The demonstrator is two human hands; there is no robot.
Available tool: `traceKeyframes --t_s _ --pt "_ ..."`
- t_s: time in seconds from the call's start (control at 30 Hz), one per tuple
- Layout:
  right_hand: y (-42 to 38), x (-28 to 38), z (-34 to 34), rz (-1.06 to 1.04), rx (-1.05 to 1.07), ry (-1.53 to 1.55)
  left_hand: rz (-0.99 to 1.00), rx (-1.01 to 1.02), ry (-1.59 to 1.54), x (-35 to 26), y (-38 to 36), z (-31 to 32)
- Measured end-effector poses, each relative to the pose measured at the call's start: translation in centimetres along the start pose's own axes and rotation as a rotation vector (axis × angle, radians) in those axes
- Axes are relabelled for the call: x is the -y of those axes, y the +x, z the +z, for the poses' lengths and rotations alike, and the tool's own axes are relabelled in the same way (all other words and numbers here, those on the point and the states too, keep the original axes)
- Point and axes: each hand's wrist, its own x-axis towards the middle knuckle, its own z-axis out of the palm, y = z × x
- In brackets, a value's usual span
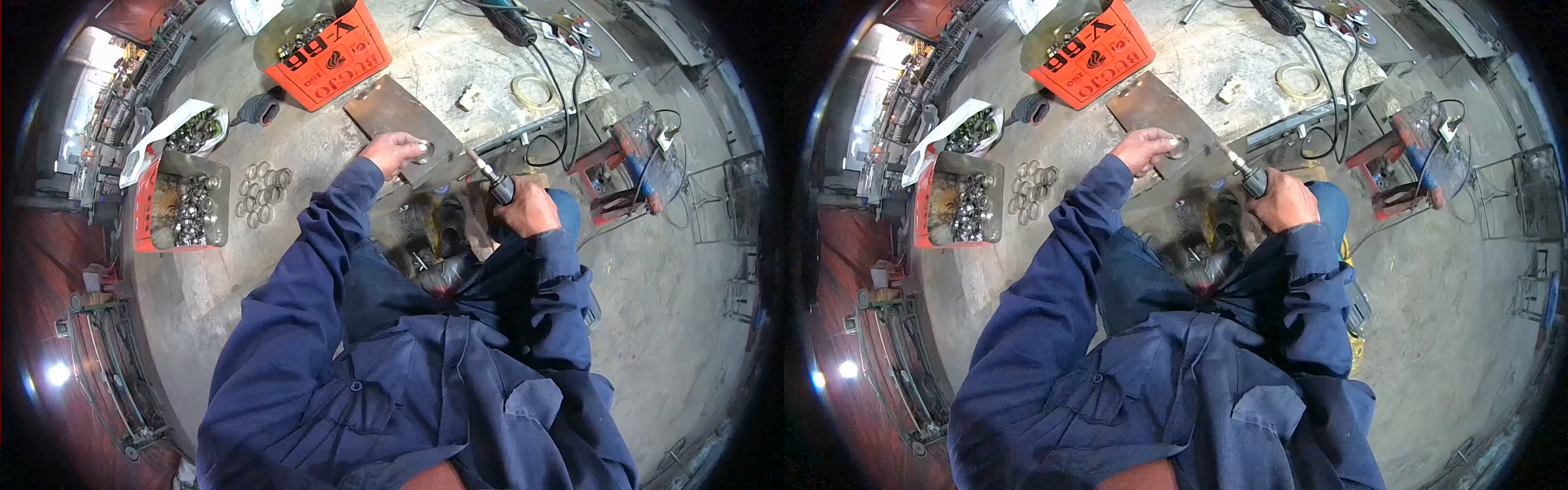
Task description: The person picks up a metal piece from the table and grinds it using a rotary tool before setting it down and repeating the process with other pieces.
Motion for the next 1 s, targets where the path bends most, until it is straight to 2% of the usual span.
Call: traceKeyframes --t_s 0.1,0.2,0.33,0.4,0.53,0.6,0.73,0.9,1.0 --pt "0.3 -0.2 0.2 0.006 0.028 -0.027 -0.064 0.054 -0.054 0.3 0.5 -0.5" --pt "0.2 0.1 0.1 0.004 0.028 -0.017 -0.096 -0.022 -0.095 0.6 0.5 0.6" --pt "0.2 -0.2 0.4 0.004 0.033 -0.043 -0.068 -0.061 -0.006 0.0 -0.3 0.4" --pt "0.2 -0.1 0.3 -0.013 0.016 -0.037 0.016 -0.018 -0.041 0.3 0.0 -0.2" --pt "0.2 0.4 0.1 0.003 0.059 -0.048 -0.027 0.000 -0.063 0.8 0.4 0.2" --pt "0.1 0.8 0.0 0.006 0.069 -0.076 -0.036 -0.107 -0.029 0.7 0.0 0.9" --pt "0.4 0.6 1.0 0.008 0.067 -0.111 0.018 -0.064 0.016 1.0 -0.1 1.1" --pt "0.8 1.0 1.5 0.003 0.067 -0.077 0.031 0.069 -0.241 2.2 0.4 0.6" --pt "1.3 1.2 1.9 -0.022 0.110 -0.121 0.071 0.072 -0.196 2.4 0.4 0.4"
